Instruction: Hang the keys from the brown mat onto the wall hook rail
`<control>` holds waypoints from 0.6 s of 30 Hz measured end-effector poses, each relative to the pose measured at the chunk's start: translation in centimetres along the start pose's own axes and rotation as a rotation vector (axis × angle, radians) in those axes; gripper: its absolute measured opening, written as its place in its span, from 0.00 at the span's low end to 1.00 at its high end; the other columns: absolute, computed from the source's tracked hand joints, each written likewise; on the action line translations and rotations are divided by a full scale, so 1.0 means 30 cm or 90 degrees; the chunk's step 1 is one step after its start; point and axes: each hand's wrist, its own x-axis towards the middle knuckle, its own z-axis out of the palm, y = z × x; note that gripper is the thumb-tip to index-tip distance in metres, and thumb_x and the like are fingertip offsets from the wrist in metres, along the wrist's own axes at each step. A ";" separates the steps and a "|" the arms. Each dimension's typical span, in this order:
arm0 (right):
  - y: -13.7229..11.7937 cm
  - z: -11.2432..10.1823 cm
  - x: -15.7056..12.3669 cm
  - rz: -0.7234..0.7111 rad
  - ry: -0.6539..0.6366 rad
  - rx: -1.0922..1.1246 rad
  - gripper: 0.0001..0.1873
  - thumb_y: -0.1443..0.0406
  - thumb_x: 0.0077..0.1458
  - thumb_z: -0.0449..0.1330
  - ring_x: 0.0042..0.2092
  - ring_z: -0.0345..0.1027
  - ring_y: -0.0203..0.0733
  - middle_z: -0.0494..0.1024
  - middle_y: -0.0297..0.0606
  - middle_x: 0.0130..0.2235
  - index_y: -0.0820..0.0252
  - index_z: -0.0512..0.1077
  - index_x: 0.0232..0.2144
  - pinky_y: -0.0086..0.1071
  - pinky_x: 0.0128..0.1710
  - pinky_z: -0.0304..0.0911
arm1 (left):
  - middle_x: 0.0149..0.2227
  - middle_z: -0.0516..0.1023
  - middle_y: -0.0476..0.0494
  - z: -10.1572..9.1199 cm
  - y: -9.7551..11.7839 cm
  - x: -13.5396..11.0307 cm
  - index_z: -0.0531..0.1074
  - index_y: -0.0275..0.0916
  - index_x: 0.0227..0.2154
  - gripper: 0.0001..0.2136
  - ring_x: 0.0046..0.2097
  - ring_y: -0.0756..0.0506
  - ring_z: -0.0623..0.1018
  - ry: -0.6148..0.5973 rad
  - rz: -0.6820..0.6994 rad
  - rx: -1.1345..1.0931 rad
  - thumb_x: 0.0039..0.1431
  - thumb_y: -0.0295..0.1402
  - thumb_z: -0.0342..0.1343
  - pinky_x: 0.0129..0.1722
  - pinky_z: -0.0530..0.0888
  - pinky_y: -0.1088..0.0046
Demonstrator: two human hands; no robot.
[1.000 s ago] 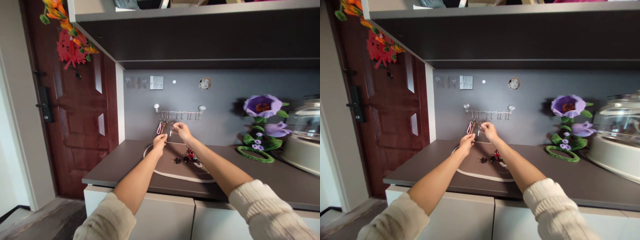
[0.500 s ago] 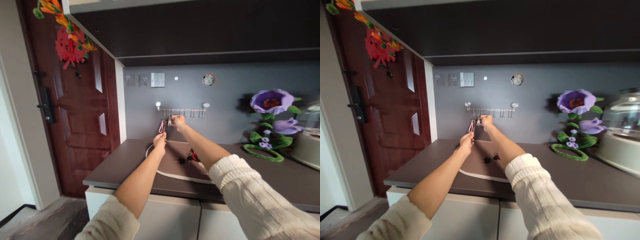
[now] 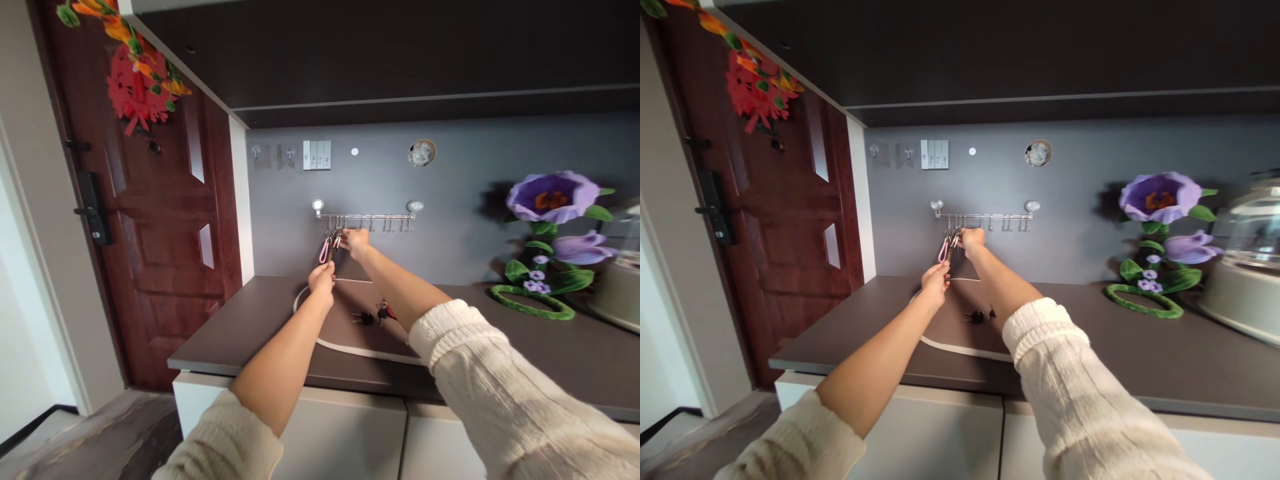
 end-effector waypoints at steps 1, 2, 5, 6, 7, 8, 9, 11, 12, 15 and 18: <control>0.002 -0.001 0.003 0.003 0.002 0.000 0.09 0.75 0.48 0.51 0.21 0.63 0.30 0.67 0.33 0.20 0.63 0.63 0.19 0.30 0.26 0.68 | 0.21 0.67 0.51 0.000 0.001 0.000 0.72 0.35 0.28 0.10 0.21 0.57 0.64 -0.001 0.000 0.000 0.42 0.34 0.60 0.20 0.59 0.81; 0.005 -0.001 0.005 0.004 0.003 0.001 0.10 0.75 0.49 0.51 0.21 0.63 0.30 0.66 0.33 0.20 0.63 0.63 0.19 0.30 0.26 0.68 | 0.21 0.67 0.51 0.000 0.001 0.000 0.72 0.35 0.29 0.10 0.21 0.57 0.64 -0.001 -0.001 -0.001 0.42 0.34 0.60 0.20 0.59 0.82; 0.016 -0.007 0.010 -0.002 -0.007 -0.010 0.10 0.75 0.49 0.51 0.21 0.63 0.30 0.66 0.33 0.19 0.63 0.62 0.19 0.30 0.26 0.68 | 0.22 0.68 0.51 -0.001 0.004 -0.001 0.73 0.35 0.29 0.10 0.21 0.57 0.63 0.002 -0.003 0.001 0.43 0.34 0.60 0.19 0.58 0.82; 0.020 -0.010 0.013 -0.006 -0.013 -0.017 0.10 0.74 0.49 0.51 0.21 0.63 0.30 0.67 0.33 0.19 0.63 0.62 0.19 0.30 0.26 0.68 | 0.22 0.68 0.51 -0.001 0.004 -0.001 0.73 0.36 0.30 0.10 0.21 0.57 0.63 0.003 -0.003 0.003 0.43 0.35 0.60 0.19 0.58 0.82; 0.025 -0.014 0.015 -0.009 -0.019 -0.024 0.09 0.74 0.49 0.51 0.21 0.63 0.30 0.67 0.33 0.19 0.63 0.62 0.19 0.30 0.26 0.68 | 0.22 0.68 0.51 -0.001 0.004 0.000 0.73 0.36 0.30 0.11 0.21 0.57 0.63 0.004 -0.004 0.006 0.42 0.35 0.60 0.19 0.58 0.82; 0.031 -0.017 0.019 -0.011 -0.024 -0.031 0.09 0.75 0.48 0.51 0.21 0.63 0.30 0.67 0.33 0.19 0.63 0.63 0.19 0.30 0.26 0.68 | 0.22 0.68 0.51 -0.001 0.004 0.000 0.73 0.36 0.30 0.11 0.21 0.57 0.63 0.004 -0.004 0.010 0.42 0.35 0.60 0.20 0.58 0.82; 0.037 -0.021 0.023 -0.013 -0.027 -0.037 0.09 0.75 0.48 0.51 0.21 0.64 0.30 0.67 0.33 0.19 0.63 0.63 0.20 0.30 0.26 0.68 | 0.21 0.67 0.51 -0.002 0.004 0.000 0.73 0.36 0.30 0.11 0.21 0.57 0.63 0.004 -0.004 0.013 0.42 0.36 0.60 0.20 0.59 0.81; 0.048 -0.028 0.035 -0.018 -0.028 -0.051 0.08 0.75 0.47 0.51 0.21 0.63 0.29 0.67 0.32 0.19 0.63 0.63 0.20 0.29 0.26 0.67 | 0.21 0.67 0.51 -0.003 0.003 0.001 0.73 0.35 0.30 0.11 0.22 0.57 0.64 0.005 -0.004 0.018 0.42 0.36 0.61 0.20 0.59 0.81; 0.054 -0.031 0.042 -0.024 -0.028 -0.060 0.07 0.75 0.47 0.51 0.20 0.62 0.29 0.67 0.32 0.19 0.63 0.63 0.20 0.29 0.25 0.66 | 0.21 0.67 0.51 -0.004 0.002 0.001 0.73 0.35 0.30 0.11 0.22 0.57 0.64 0.006 -0.004 0.019 0.42 0.36 0.61 0.21 0.60 0.81; 0.073 -0.040 0.063 -0.056 -0.030 -0.089 0.06 0.73 0.46 0.52 0.20 0.60 0.29 0.66 0.31 0.17 0.62 0.63 0.20 0.28 0.25 0.65 | 0.20 0.66 0.52 -0.006 0.000 0.002 0.73 0.34 0.28 0.10 0.21 0.57 0.63 0.003 -0.004 0.021 0.42 0.34 0.60 0.21 0.59 0.81; 0.090 -0.051 0.075 -0.114 -0.058 -0.115 0.06 0.71 0.45 0.54 0.21 0.61 0.30 0.65 0.30 0.16 0.62 0.63 0.19 0.26 0.25 0.63 | 0.18 0.65 0.53 -0.008 -0.003 0.004 0.73 0.34 0.27 0.09 0.20 0.58 0.61 0.002 0.001 0.024 0.42 0.33 0.61 0.20 0.58 0.80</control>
